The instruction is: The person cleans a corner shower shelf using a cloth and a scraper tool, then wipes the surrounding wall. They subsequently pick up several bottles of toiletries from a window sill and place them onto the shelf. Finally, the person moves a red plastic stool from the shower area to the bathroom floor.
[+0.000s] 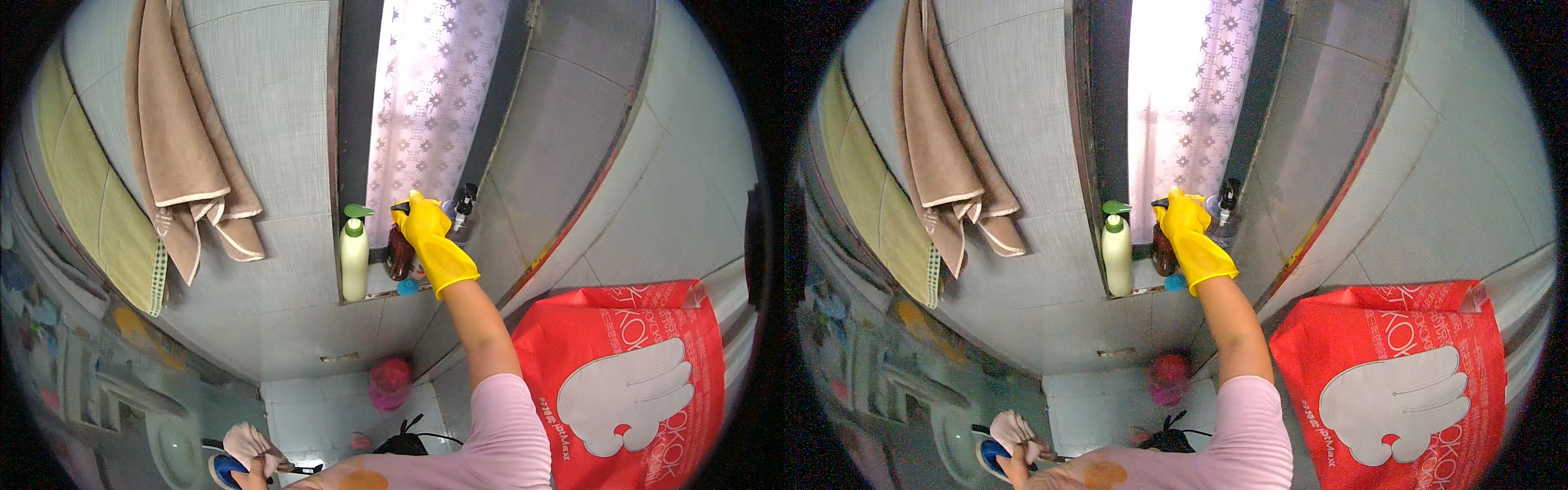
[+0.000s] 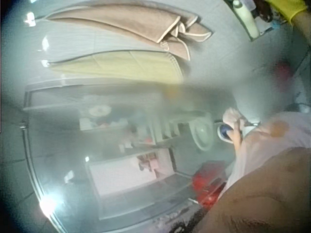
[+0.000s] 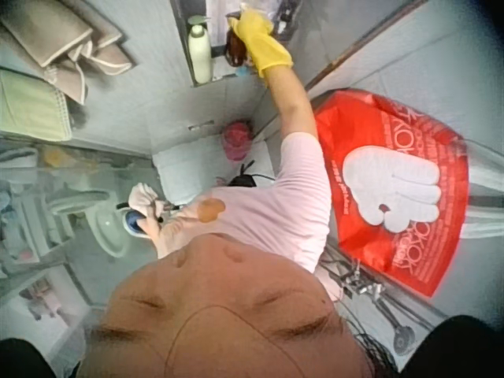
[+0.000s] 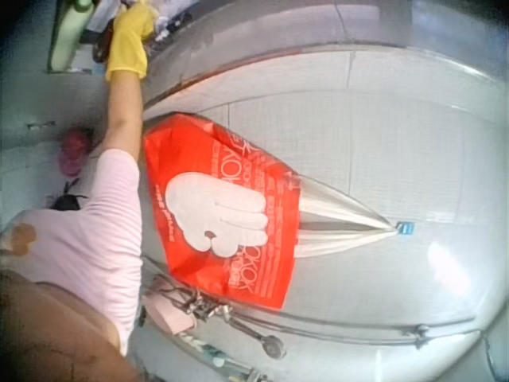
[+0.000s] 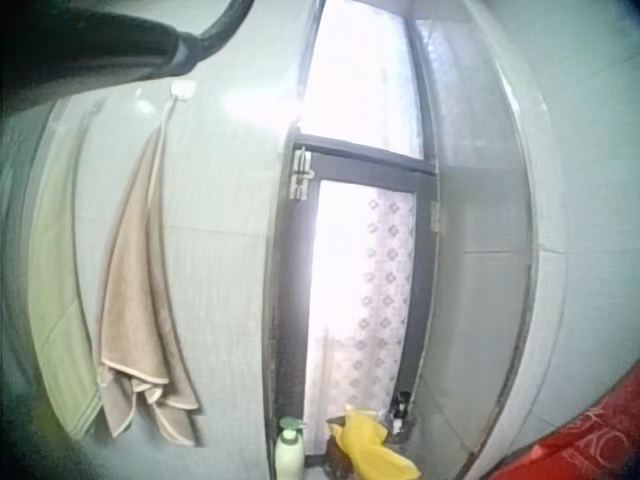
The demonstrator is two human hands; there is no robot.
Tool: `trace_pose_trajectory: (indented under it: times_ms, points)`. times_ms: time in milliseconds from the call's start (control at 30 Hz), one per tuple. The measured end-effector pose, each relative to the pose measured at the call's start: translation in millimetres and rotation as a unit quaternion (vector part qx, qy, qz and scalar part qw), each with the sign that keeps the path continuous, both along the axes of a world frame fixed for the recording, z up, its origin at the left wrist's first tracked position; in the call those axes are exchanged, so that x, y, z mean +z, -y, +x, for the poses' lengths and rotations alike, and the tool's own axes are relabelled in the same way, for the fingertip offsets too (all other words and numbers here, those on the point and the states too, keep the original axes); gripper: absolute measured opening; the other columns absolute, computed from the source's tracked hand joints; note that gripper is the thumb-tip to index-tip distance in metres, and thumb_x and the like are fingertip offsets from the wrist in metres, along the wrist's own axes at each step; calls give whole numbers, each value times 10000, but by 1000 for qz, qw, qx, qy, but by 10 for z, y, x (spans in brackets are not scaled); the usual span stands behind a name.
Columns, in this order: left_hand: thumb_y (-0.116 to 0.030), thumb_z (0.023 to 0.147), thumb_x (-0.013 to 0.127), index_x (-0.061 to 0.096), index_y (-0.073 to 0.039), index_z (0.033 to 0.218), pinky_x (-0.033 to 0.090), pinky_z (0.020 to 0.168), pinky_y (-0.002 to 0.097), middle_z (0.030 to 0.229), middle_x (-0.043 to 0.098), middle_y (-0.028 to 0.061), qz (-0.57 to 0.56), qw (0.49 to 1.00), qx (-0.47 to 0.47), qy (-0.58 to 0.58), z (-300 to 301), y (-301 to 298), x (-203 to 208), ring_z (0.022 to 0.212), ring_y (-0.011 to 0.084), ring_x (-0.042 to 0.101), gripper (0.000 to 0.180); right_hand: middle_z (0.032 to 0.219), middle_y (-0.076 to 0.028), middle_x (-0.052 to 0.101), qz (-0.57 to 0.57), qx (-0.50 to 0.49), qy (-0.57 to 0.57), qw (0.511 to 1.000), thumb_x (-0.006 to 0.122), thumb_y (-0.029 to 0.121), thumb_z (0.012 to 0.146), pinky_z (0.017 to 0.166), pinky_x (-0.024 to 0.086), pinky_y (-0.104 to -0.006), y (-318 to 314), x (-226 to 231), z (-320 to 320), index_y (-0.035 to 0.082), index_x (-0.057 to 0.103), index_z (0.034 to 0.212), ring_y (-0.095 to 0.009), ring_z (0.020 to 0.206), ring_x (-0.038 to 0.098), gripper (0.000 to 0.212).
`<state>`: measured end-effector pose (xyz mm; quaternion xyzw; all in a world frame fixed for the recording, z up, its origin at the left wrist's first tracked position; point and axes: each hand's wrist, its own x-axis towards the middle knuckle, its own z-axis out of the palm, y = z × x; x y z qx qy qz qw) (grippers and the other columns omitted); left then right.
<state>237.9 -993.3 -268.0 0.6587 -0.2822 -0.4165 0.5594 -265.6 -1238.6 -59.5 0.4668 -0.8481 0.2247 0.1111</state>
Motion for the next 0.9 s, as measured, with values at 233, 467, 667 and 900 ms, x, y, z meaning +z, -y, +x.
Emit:
trace_pose_trajectory:
  times_ms: [233, 467, 667, 900]
  points:
    - [-65, 676, 666, 470, 106, 1101, 458, 737, 330, 1001, 567, 125, 14, 999, 6, -32, -63, -33, -198, 847, 196, 542, 499, 876, -143, 659, -95, 8, 216, 972, 618, 251, 793, 731, 487, -383, 140, -182, 31, 95, 626, 863, -351, 826, 620, 171]
    - [-62, 666, 689, 463, 102, 1113, 456, 751, 327, 1014, 574, 142, -1, 999, -45, -13, -62, -20, -186, 862, 218, 553, 527, 874, -143, 651, -173, 124, 77, 974, 666, 145, 729, 745, 476, -386, 2, -76, 187, 78, 613, 852, -344, 843, 618, 149]
    - [-13, 697, 650, 436, 71, 1201, 420, 870, 322, 1106, 552, 127, 9, 995, -50, -86, -115, -145, 105, 980, 212, 539, 554, 845, -133, 644, -172, 100, 46, 979, 660, 155, 727, 719, 469, -409, -360, 137, 433, 96, 611, 836, -346, 842, 615, 133]
    - [-15, 696, 678, 476, 62, 1140, 445, 823, 313, 1078, 570, 128, 25, 990, -112, -81, 288, -365, 223, 942, 211, 559, 493, 842, -140, 642, -261, 144, 35, 954, 667, 36, 681, 731, 482, -353, -1371, 472, 870, 51, 606, 841, -316, 830, 626, 172]
